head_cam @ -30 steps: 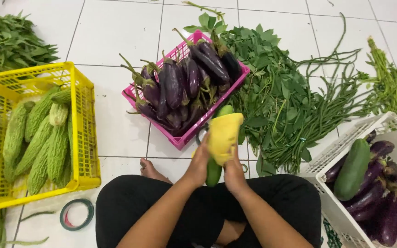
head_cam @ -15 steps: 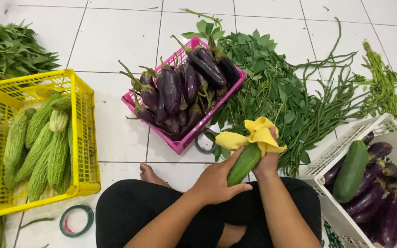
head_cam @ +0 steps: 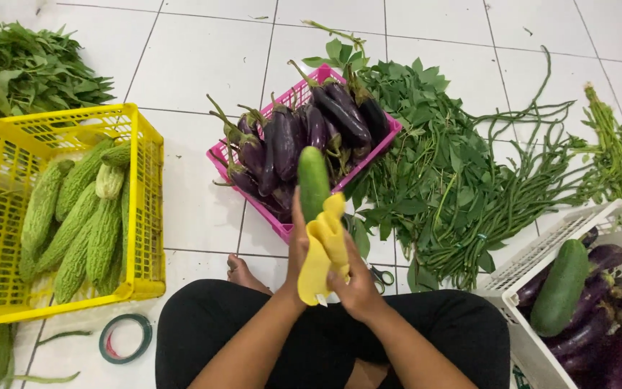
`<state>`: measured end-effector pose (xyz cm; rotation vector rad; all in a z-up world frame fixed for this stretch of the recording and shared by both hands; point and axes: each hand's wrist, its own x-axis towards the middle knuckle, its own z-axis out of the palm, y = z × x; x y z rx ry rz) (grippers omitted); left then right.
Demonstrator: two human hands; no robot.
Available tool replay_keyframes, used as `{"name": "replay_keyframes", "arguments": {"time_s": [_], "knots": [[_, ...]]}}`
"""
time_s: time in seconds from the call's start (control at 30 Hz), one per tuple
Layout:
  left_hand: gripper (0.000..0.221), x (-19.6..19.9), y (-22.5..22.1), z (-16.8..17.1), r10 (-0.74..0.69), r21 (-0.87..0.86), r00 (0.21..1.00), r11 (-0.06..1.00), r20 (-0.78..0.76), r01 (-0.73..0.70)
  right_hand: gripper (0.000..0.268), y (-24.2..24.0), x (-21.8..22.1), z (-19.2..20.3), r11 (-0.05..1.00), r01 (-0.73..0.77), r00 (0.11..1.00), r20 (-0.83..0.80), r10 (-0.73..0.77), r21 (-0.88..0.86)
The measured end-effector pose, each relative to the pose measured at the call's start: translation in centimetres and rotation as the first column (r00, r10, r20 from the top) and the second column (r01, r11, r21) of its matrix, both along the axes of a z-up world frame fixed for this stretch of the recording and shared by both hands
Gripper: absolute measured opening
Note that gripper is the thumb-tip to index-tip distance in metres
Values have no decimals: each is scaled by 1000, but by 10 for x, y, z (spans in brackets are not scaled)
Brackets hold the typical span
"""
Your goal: The person is sitting on the floor, picking up cucumbers from a pile, wiping them clean with a yellow cloth, and placing them into a white plastic crate.
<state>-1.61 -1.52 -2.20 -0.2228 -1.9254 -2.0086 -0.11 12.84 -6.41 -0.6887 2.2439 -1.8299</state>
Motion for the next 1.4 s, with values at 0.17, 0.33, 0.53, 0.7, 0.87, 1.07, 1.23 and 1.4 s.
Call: {"name": "replay_keyframes", "arguments": {"time_s": [0.17,0.33,0.53,0.7,0.87,1.07,1.23,1.4], "knots": [[65,14,19,29,-71,-386,997,921,-43,48,79,25,-14,-15,933,173,942,330,-63,-315],[80,28,36,43,-244,-612,970,763,23,206,73,46,-44,20,615,539,745,666,-31,-575],[88,31,44,31,-315,-480,929,795,196,371,56,57,-57,12,424,574,775,632,-6,-700],[68,32,33,40,-254,-310,966,916,43,255,57,60,-65,29,527,635,729,663,-167,-565],[61,36,23,51,-291,-250,956,929,-44,272,45,89,-77,19,508,648,746,610,-269,-568],[64,34,30,40,-182,-211,972,966,-149,148,45,94,-69,11,564,573,800,554,-230,-594],[73,25,35,17,-85,-380,975,925,-208,0,47,81,-55,-3,603,503,840,514,-172,-620],[59,26,39,23,58,-235,950,963,-306,-135,50,60,-39,-16,633,421,879,465,-107,-650]]}}
